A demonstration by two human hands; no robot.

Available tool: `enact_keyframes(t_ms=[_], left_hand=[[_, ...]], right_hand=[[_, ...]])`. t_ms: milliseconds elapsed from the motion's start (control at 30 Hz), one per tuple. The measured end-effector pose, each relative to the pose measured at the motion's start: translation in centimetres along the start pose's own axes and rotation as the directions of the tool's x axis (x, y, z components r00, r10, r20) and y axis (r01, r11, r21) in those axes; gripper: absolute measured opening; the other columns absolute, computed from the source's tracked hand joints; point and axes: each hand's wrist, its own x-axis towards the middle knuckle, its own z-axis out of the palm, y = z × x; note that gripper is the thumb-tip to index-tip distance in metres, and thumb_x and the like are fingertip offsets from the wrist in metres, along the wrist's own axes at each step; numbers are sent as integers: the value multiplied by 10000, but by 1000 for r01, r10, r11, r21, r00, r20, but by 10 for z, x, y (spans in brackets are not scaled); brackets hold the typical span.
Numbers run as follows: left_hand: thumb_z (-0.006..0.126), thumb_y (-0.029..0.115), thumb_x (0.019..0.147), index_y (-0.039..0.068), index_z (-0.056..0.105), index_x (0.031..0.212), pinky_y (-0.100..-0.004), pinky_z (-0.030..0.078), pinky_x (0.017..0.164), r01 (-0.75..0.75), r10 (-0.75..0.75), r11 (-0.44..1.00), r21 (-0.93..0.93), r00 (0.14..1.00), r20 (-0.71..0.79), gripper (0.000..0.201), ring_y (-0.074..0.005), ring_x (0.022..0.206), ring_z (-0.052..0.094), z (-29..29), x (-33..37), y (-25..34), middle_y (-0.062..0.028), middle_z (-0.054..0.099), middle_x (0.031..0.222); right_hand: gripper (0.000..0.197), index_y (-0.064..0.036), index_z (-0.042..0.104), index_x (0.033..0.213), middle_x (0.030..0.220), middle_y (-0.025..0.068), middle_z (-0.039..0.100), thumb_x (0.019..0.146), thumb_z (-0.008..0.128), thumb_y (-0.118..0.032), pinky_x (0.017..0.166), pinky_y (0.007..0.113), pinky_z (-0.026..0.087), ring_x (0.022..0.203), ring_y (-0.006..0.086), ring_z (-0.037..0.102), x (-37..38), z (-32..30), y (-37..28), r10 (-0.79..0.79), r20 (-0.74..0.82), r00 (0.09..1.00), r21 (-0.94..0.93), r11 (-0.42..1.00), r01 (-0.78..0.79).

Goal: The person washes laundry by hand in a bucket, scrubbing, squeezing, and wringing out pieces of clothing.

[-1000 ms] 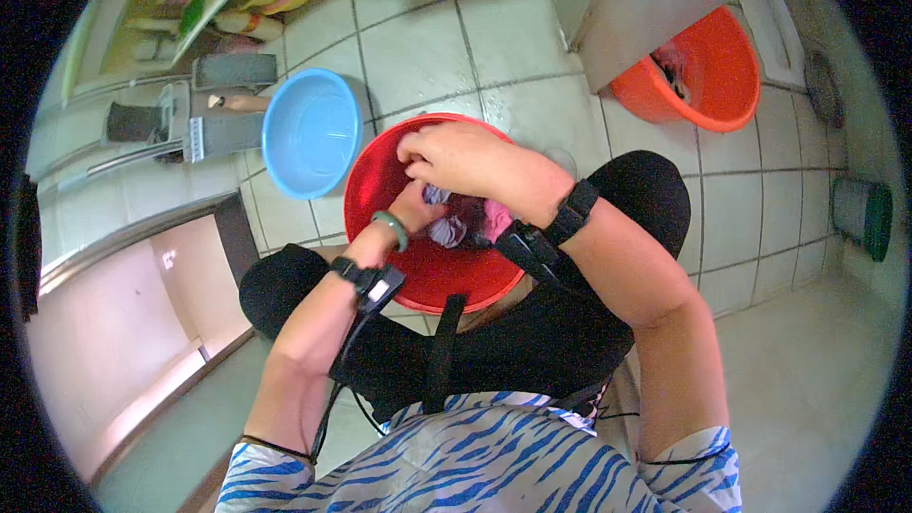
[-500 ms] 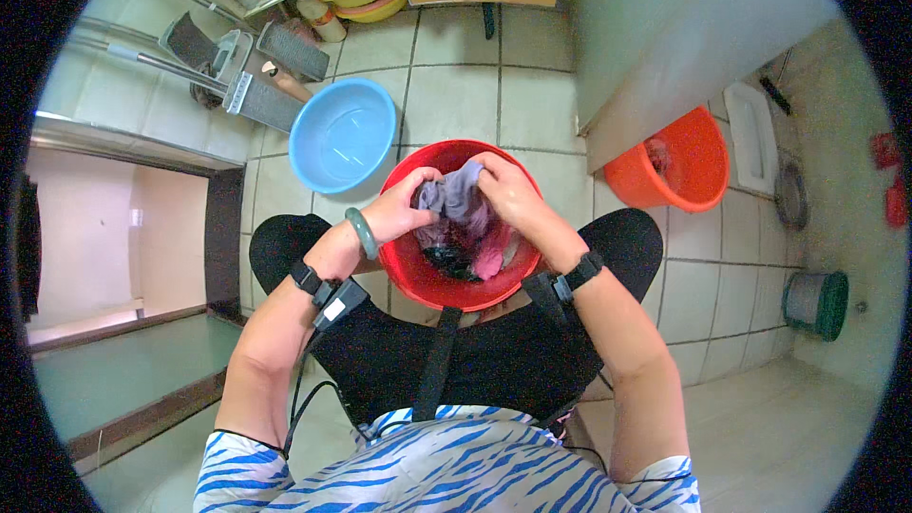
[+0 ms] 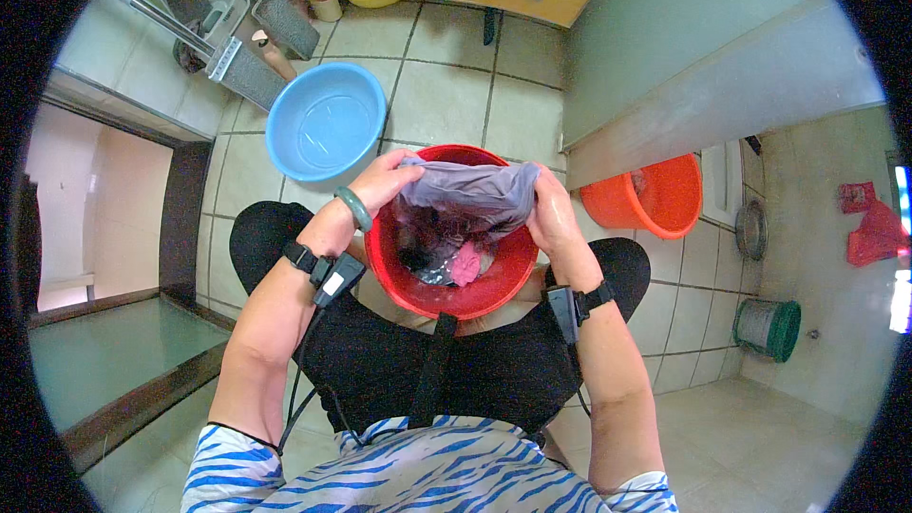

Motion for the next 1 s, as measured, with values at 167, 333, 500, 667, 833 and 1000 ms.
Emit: enact_keyframes(t_ms=[167, 333, 500, 667, 833, 1000], left_hand=[[698, 356, 743, 18, 566, 1061, -263, 443, 773, -119, -3, 945, 306, 930, 368, 482, -125, 864, 552, 3, -17, 6, -58, 608, 951], [643, 271, 792, 64, 584, 930, -235, 446, 639, -52, 7, 993, 102, 918, 397, 256, -88, 715, 538, -5, -25, 14, -8, 577, 763], [608, 171, 807, 86, 544, 880, -231, 445, 647, -117, 199, 926, -360, 959, 201, 129, -78, 700, 516, -20, -21, 3, 16, 538, 779], [636, 123, 773, 79, 545, 878, -273, 464, 731, 2, 135, 702, -712, 981, 137, 146, -122, 769, 561, -22, -17, 5, -12, 577, 811], [601, 36, 741, 90, 539, 894, -278, 468, 714, -20, 163, 654, -757, 980, 116, 173, -158, 761, 570, -28, -17, 9, -24, 577, 803], [578, 9, 693, 68, 532, 911, -329, 447, 670, -264, 298, 945, 192, 938, -179, 231, -206, 771, 559, -22, -6, -1, -63, 570, 816]], right_hand=[[240, 5, 518, 1030, 980, 119, 597, 928, 398, -177, 829, 351, 466, 900, 227, 581, 6, 9, -3, 114, -16, 993, 83, 990, -112], [283, 6, 518, 1056, 1000, 140, 602, 931, 382, -209, 845, 363, 461, 926, 244, 580, 12, 8, 2, 201, -20, 979, 77, 977, -199], [338, -9, 494, 1163, 1057, 125, 587, 904, 452, -221, 897, 347, 434, 982, 217, 565, -2, 38, -12, 299, 124, 946, 119, 942, -313], [398, -15, 510, 1134, 1017, 67, 577, 814, 622, -223, 880, 290, 404, 986, 145, 515, -14, 27, -2, 245, 145, 959, -459, 875, -154], [198, -24, 570, 967, 846, -5, 560, 788, 565, -108, 661, 207, 416, 729, 72, 495, -5, 0, -1, 120, 14, 993, -622, 779, -86], [215, -8, 562, 941, 772, 111, 578, 756, 453, -21, 698, 286, 445, 713, 231, 564, 2, -14, -5, -443, 277, 852, -938, 69, 341]])
